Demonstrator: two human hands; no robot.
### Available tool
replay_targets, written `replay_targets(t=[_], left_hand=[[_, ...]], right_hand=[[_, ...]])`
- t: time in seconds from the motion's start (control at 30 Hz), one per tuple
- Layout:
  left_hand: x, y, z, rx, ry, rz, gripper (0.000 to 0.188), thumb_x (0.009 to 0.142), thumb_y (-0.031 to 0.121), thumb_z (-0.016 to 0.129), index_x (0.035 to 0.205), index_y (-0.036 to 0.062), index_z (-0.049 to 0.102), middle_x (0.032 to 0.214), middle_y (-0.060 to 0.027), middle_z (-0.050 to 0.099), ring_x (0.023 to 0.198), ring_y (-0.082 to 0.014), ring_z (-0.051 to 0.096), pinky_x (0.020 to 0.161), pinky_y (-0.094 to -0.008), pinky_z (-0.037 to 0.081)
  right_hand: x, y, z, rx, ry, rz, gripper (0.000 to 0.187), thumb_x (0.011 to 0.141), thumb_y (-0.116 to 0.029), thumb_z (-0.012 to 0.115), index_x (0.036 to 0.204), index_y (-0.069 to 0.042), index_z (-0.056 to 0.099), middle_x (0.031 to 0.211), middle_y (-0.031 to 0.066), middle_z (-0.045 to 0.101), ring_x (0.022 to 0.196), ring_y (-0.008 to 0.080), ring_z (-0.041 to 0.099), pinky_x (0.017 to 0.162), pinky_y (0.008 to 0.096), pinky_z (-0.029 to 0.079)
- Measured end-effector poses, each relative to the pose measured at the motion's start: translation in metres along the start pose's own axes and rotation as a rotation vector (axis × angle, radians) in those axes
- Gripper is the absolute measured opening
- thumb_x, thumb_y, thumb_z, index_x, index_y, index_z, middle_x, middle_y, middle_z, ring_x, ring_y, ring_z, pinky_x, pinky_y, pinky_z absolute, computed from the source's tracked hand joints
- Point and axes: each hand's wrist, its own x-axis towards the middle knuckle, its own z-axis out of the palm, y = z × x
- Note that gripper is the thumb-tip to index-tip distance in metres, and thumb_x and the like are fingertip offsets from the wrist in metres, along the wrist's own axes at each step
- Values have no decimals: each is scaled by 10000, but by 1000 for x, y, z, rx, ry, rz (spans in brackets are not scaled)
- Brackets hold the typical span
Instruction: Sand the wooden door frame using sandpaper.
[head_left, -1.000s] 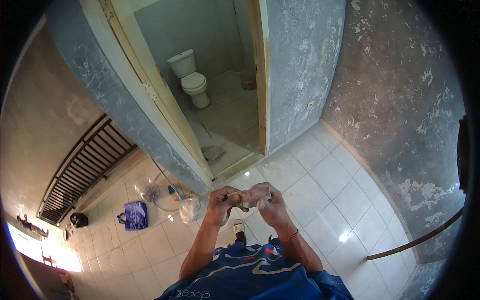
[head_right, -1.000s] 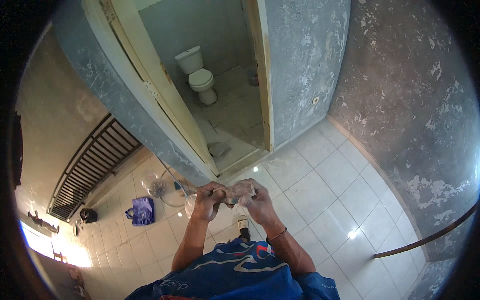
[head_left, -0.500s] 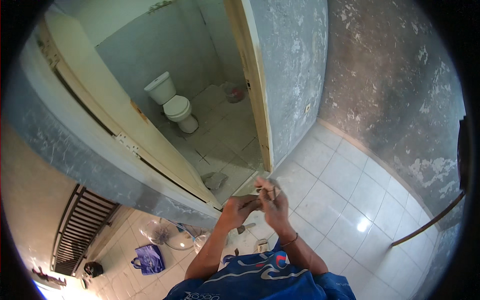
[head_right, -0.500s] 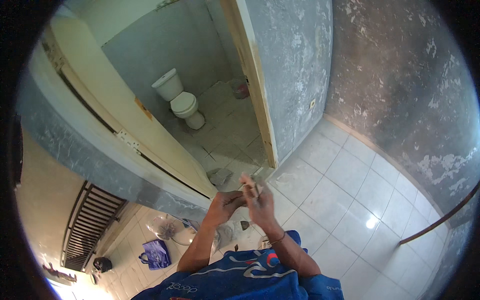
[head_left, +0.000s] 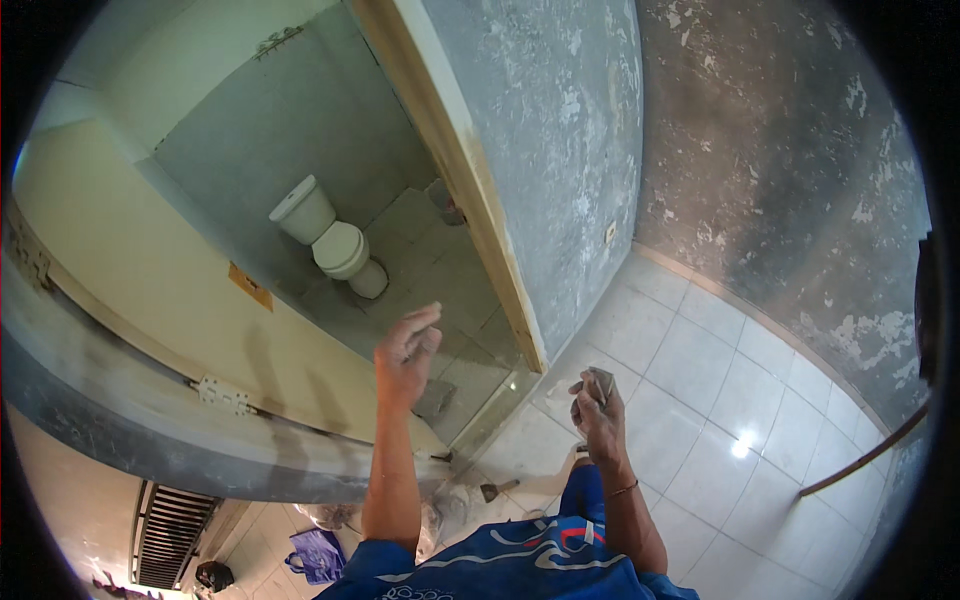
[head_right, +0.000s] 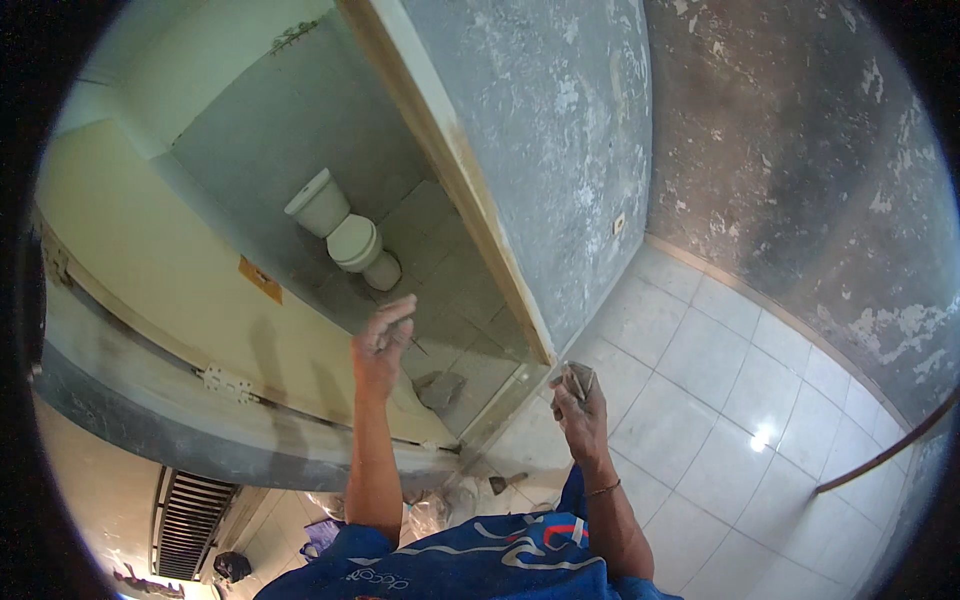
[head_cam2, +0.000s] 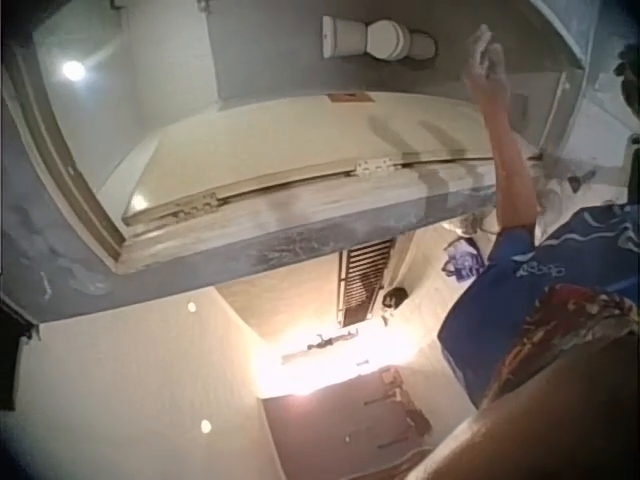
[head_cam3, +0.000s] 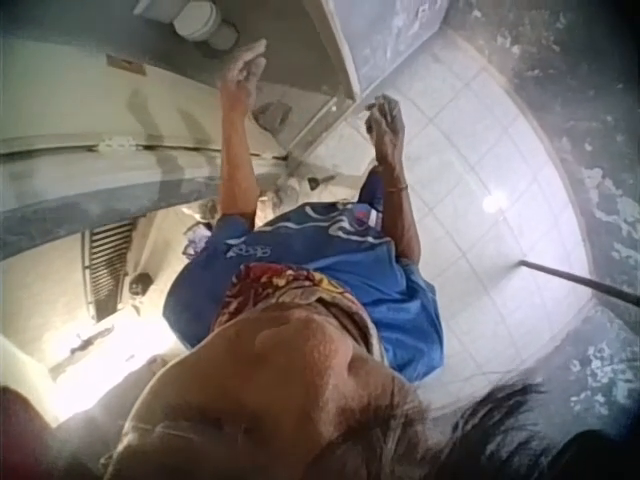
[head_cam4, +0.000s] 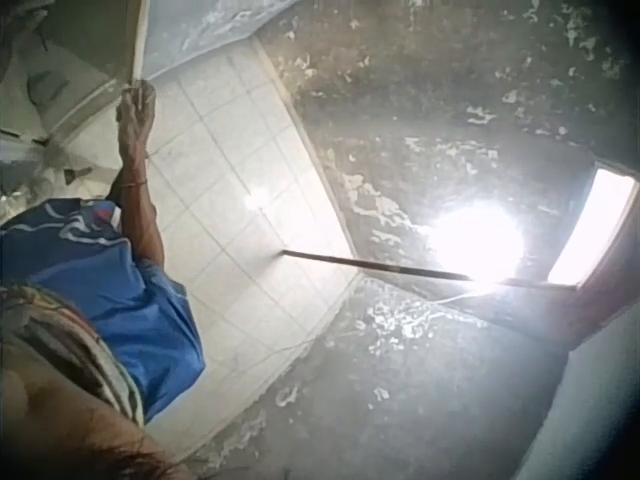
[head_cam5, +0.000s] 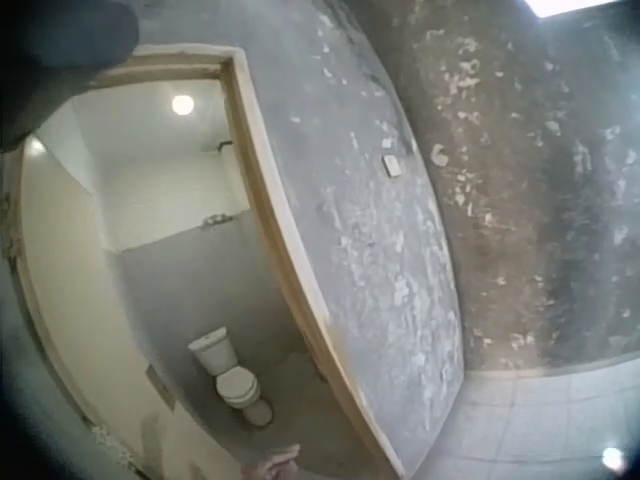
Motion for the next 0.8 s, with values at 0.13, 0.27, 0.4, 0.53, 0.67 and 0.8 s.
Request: replay_targets(t=[0.13,0.27,0.4,0.53,0.67,0.8], left_hand=[[73,7,6,140,205,126,225,924,-8,611,1146,0,652,1287,-134,602,1203,-219,571,993,-339,498],[140,12,13,405,267,286,263,910,71,646,1163,2,649,1319,-166,580,1205,-291,570,1007,-401,475],[210,24,22,722,280,543,326,887,97,652,1204,19,643,1357,-184,553,1244,-366,526,1029,-454,431],[274,36,29,907,265,801,335,911,106,603,1236,28,624,1424,-166,502,1338,-386,433,1098,-485,358],[316,35,40,1203,138,1051,319,905,176,608,1209,99,665,1421,-105,531,1338,-378,441,1121,-541,296],[352,27,44,1328,36,1204,321,924,195,558,1220,123,659,1426,-77,537,1375,-361,406,1161,-565,198]], right_hand=[[60,-7,-10,-24,-66,-102,494,908,-172,579,1311,-51,320,1057,73,496,790,120,473,679,279,448],[125,-16,-8,-109,-108,-161,443,898,-82,547,1262,-49,296,1083,92,474,813,124,472,705,280,458],[174,-21,-8,24,-104,-16,353,896,-69,583,1194,-51,394,1001,70,515,881,114,523,699,259,493],[213,-2,18,-25,-90,-18,470,866,-60,637,1269,-71,396,1088,88,554,921,190,559,810,316,469],[240,12,60,-111,-46,-61,470,859,-47,638,1281,-45,431,1002,67,583,881,167,536,801,296,445],[270,-19,106,-87,153,-461,255,910,24,529,1159,-12,570,969,66,577,840,134,518,749,260,443]])
